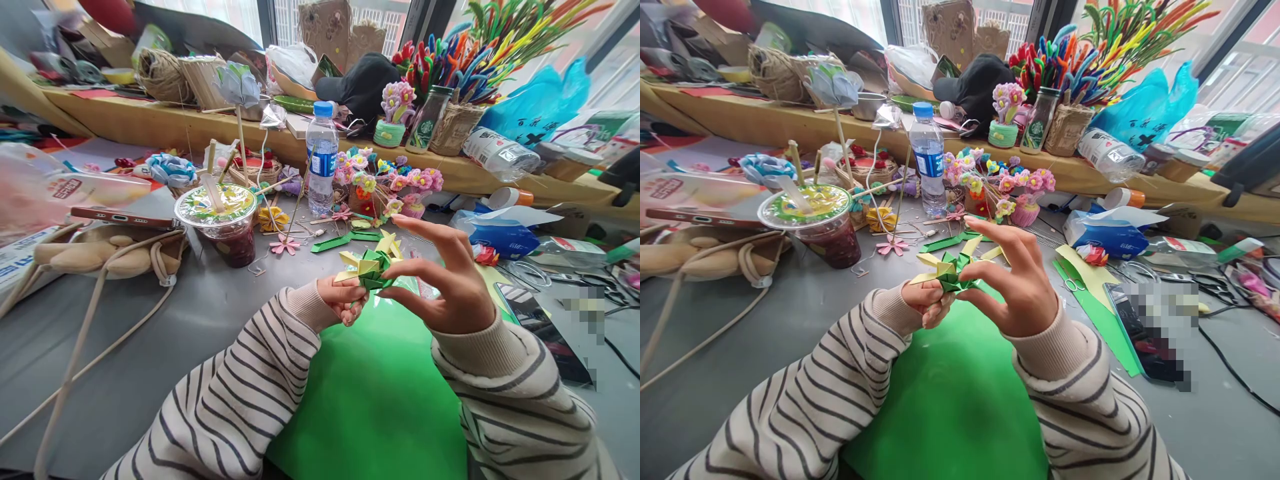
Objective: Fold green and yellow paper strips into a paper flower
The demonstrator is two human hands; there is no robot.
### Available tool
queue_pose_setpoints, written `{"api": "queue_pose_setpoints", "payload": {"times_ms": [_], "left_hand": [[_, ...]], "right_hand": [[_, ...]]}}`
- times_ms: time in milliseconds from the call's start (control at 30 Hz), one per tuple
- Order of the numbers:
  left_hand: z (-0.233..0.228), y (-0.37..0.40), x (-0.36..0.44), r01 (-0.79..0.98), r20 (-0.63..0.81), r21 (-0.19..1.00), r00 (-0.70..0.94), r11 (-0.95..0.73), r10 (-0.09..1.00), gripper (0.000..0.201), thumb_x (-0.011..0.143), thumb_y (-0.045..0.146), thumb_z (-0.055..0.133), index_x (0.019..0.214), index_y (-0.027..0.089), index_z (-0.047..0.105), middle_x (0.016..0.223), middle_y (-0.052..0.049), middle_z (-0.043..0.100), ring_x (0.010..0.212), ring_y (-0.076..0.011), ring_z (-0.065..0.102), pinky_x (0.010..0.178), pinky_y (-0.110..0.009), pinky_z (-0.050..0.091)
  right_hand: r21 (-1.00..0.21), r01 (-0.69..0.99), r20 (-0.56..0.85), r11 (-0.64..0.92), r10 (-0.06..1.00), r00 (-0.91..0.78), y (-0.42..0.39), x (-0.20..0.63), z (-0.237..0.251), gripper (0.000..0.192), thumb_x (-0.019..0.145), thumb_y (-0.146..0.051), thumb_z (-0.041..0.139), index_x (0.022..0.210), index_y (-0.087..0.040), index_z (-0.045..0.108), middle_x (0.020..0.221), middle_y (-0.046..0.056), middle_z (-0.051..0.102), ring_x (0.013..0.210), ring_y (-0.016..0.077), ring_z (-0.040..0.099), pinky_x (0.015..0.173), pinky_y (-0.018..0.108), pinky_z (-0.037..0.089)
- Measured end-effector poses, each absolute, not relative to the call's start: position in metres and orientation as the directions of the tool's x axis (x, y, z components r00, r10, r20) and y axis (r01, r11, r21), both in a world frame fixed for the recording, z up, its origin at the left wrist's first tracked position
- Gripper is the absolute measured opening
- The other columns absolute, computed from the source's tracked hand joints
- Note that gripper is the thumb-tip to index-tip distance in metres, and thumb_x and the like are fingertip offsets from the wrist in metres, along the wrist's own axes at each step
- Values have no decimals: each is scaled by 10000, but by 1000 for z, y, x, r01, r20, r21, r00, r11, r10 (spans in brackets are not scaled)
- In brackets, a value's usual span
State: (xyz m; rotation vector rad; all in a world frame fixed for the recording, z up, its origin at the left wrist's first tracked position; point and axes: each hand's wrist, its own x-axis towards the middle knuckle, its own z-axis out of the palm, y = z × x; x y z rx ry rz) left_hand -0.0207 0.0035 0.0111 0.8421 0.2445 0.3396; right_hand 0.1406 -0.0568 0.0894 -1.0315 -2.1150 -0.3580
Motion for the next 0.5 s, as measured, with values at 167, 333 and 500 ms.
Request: {"api": "queue_pose_setpoints", "payload": {"times_ms": [167,333,500], "left_hand": [[13,3,-22,-229,-5,765,932,602,362,311,559,351,651,562,102,466,389,40,468,336,-54,447,319,-159,329],[14,3,-23,-218,47,792,953,570,300,307,564,364,635,551,104,473,357,35,467,301,-68,432,300,-176,330],[17,4,-21,-165,-24,828,945,536,328,319,526,371,657,514,103,483,348,29,475,307,-73,454,300,-172,338]], "right_hand": [[-329,667,719,668,635,-282,-52,151,86,485,531,-339,684,965,-239,491,1141,68,449,1064,242,410,883,418,361],[-516,569,562,640,755,-339,-45,154,76,694,537,-306,687,1148,-226,366,1147,89,449,1074,229,404,908,411,347],[-476,513,588,714,692,-419,-45,147,78,506,586,-266,660,1051,-193,475,1056,95,507,1006,200,463,873,369,384]]}}
